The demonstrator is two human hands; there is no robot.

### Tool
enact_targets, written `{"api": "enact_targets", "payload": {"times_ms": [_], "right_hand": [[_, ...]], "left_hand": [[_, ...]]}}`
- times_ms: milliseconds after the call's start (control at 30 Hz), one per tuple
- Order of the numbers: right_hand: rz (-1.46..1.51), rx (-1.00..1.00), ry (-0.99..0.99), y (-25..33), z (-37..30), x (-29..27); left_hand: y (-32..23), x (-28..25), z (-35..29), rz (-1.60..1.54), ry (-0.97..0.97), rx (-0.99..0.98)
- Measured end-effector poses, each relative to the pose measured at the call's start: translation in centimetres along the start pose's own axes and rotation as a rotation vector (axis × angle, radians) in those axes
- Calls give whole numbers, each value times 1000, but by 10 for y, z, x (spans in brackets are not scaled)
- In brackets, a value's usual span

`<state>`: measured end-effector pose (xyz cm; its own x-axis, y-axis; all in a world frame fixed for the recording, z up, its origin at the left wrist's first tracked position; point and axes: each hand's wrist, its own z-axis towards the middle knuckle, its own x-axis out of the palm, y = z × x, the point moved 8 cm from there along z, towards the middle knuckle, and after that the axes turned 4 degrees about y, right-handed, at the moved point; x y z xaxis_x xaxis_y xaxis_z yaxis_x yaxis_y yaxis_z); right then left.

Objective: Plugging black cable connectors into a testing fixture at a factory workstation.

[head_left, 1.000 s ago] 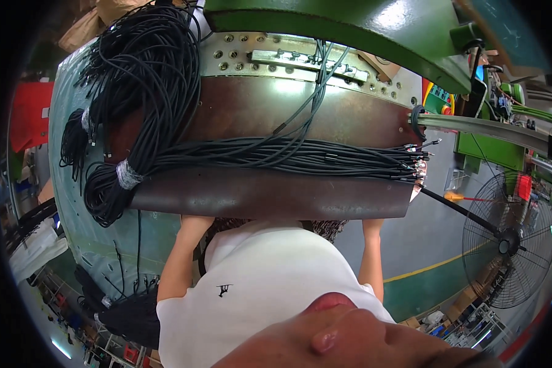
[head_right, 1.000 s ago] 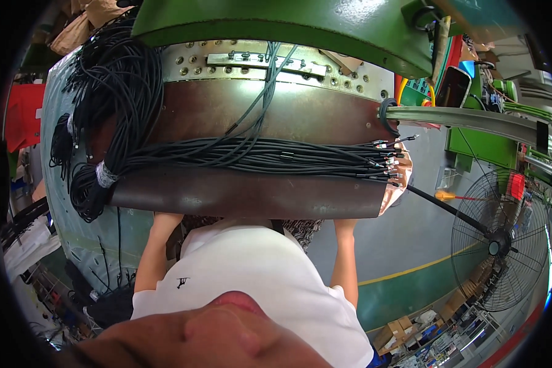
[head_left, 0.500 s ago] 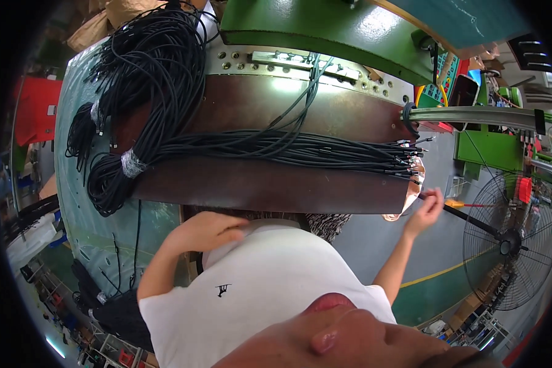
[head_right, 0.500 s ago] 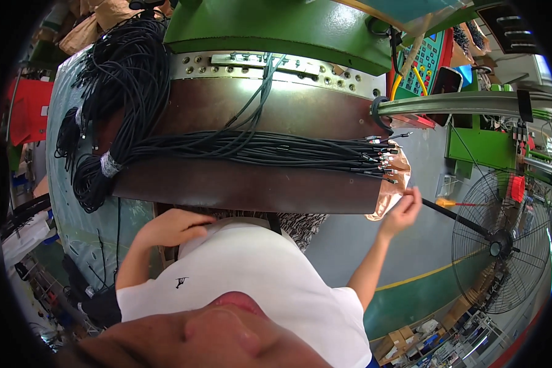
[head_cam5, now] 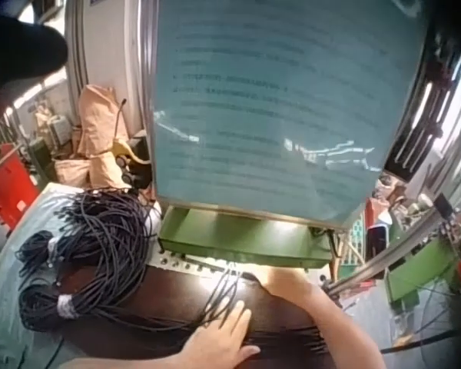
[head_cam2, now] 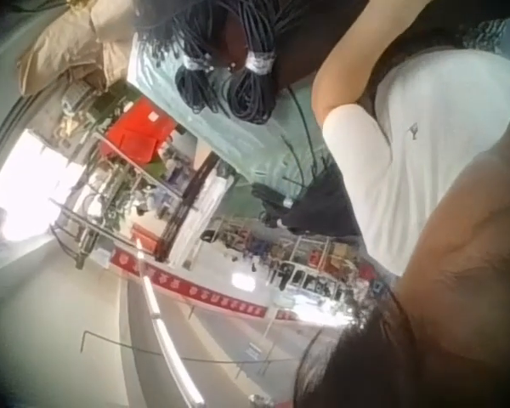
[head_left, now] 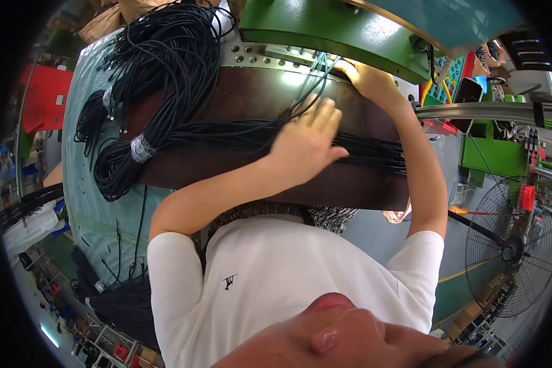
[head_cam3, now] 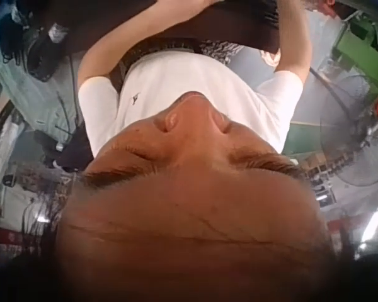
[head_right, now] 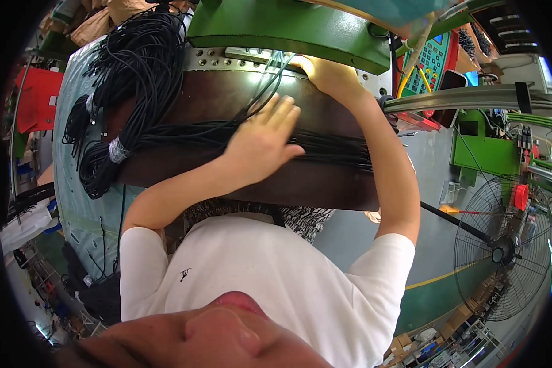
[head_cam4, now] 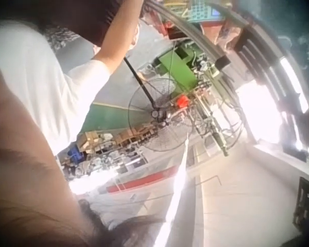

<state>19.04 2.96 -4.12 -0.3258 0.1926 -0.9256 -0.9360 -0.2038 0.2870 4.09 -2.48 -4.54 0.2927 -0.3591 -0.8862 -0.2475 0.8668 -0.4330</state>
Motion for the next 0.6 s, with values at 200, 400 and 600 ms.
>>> {"api": "enact_targets", "payload": {"times_ms": [200,400,600], "right_hand": [[217,241,140,-13,-2,-6],[59,177,13,-7,-8,-19],[281,355,-124,33,-55,-45]], "left_hand": [[93,-51,21,417,-215,-227],[122,-49,68,157,84,-200],[73,-82,10,-43,-296,105]]}}
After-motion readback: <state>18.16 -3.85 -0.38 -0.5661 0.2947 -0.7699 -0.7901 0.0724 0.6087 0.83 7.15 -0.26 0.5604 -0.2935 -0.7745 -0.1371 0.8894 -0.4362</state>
